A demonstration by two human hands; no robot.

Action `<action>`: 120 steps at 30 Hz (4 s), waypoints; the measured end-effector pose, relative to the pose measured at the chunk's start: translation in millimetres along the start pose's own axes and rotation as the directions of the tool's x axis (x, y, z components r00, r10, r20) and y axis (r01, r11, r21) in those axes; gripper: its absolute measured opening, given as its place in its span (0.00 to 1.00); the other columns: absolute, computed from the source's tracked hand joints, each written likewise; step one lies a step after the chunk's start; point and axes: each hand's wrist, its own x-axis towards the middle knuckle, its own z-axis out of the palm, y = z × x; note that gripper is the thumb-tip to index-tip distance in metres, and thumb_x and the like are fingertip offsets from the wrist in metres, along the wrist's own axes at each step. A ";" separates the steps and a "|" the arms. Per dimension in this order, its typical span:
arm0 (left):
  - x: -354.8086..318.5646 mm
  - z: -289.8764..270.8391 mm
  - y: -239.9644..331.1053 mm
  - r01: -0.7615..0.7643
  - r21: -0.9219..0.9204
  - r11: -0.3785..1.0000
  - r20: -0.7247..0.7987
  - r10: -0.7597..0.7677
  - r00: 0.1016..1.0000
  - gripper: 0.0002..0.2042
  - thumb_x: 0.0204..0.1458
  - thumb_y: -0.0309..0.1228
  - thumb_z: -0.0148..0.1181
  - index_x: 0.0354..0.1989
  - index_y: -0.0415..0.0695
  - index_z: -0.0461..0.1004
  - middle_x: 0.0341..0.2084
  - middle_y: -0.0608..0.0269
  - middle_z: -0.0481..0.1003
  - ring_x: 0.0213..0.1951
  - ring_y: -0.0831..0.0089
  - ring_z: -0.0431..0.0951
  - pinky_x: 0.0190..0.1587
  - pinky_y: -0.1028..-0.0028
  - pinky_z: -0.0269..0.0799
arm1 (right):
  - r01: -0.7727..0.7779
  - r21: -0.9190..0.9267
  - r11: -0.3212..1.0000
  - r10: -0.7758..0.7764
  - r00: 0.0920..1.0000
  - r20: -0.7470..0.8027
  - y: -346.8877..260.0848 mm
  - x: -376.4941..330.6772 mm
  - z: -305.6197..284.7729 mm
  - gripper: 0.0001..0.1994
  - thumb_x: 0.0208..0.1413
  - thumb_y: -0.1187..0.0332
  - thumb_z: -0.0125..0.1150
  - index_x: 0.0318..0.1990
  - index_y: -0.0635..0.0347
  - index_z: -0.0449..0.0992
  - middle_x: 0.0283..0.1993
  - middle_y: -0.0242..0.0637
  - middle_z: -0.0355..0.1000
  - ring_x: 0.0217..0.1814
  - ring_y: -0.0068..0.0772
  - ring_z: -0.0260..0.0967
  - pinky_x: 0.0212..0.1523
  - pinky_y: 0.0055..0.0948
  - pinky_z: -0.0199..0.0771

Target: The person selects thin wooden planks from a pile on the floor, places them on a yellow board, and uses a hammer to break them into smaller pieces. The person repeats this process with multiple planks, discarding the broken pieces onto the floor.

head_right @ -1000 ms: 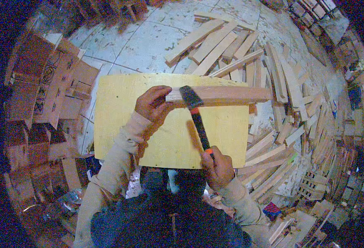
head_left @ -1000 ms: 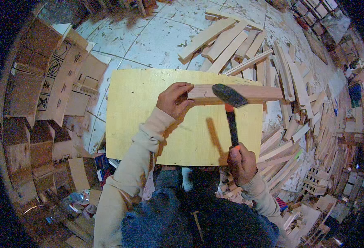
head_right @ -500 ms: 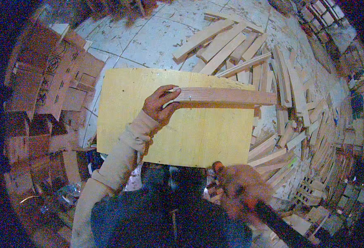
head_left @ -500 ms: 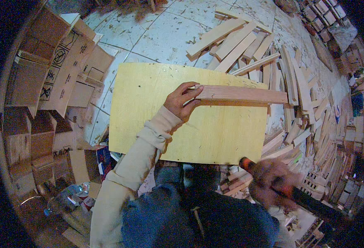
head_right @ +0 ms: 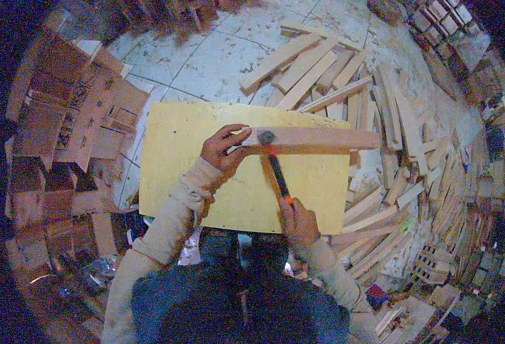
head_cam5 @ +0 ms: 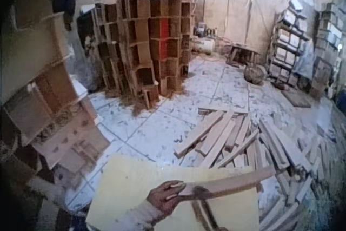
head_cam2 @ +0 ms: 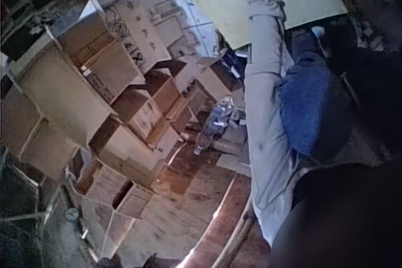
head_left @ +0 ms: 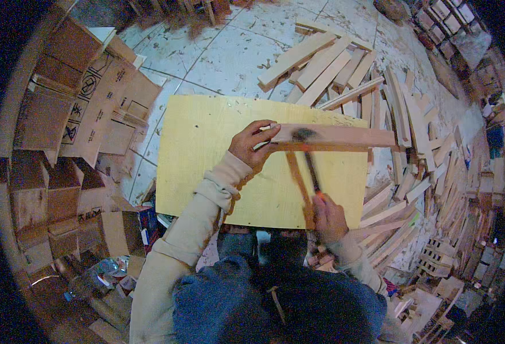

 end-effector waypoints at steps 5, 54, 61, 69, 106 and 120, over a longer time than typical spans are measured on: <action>-1.9 -0.9 8.0 -0.013 -0.002 1.000 -0.011 0.013 1.000 0.20 0.44 0.23 0.66 0.49 0.44 0.76 0.49 0.53 0.73 0.42 0.61 0.79 0.41 0.70 0.78 | 0.229 0.108 0.967 -0.177 0.918 -0.356 21.2 -19.8 0.0 0.20 0.60 0.48 0.50 0.28 0.57 0.67 0.17 0.37 0.64 0.14 0.39 0.59 0.17 0.35 0.59; -14.9 -53.3 11.2 -0.151 0.817 0.557 -0.040 0.314 0.948 0.22 0.47 0.41 0.64 0.49 0.43 0.71 0.57 0.48 0.67 0.60 0.46 0.61 0.58 0.45 0.55 | -0.384 -0.063 0.921 0.272 0.751 -0.602 212.0 161.8 -110.9 0.20 0.58 0.54 0.52 0.44 0.65 0.71 0.40 0.58 0.73 0.44 0.56 0.73 0.45 0.47 0.72; -63.9 -73.2 -16.2 0.411 0.089 0.907 -0.472 -0.325 0.819 0.19 0.56 0.29 0.59 0.55 0.34 0.68 0.50 0.49 0.72 0.46 0.61 0.76 0.49 0.67 0.73 | 0.162 0.320 0.933 0.173 0.578 -0.797 173.3 34.8 -130.9 0.18 0.68 0.57 0.40 0.48 0.62 0.73 0.26 0.40 0.74 0.20 0.28 0.66 0.22 0.28 0.65; -42.5 -63.7 -1.0 0.469 -0.178 0.865 -0.517 -0.488 0.703 0.20 0.58 0.30 0.57 0.58 0.36 0.66 0.47 0.52 0.74 0.47 0.69 0.75 0.48 0.71 0.74 | 0.148 0.677 0.721 0.149 0.921 -0.359 96.8 18.0 -123.2 0.23 0.66 0.52 0.44 0.50 0.65 0.72 0.26 0.38 0.74 0.21 0.21 0.64 0.21 0.21 0.61; -44.3 -87.7 -32.9 0.267 -0.282 0.922 -0.548 -0.383 0.744 0.14 0.50 0.17 0.61 0.47 0.37 0.78 0.44 0.56 0.75 0.43 0.70 0.77 0.46 0.75 0.77 | 0.409 -0.132 0.903 -0.350 0.521 -0.779 103.9 98.5 -2.7 0.10 0.47 0.79 0.67 0.39 0.66 0.79 0.33 0.42 0.76 0.31 0.31 0.74 0.33 0.25 0.74; -35.5 -108.4 -32.9 0.047 0.190 0.981 -0.474 0.049 0.879 0.14 0.47 0.18 0.65 0.45 0.37 0.79 0.40 0.55 0.79 0.39 0.73 0.78 0.42 0.77 0.74 | 0.450 -0.192 0.872 -0.444 0.564 -0.696 110.7 100.7 -16.6 0.10 0.48 0.81 0.63 0.40 0.65 0.79 0.34 0.45 0.77 0.35 0.35 0.77 0.37 0.27 0.76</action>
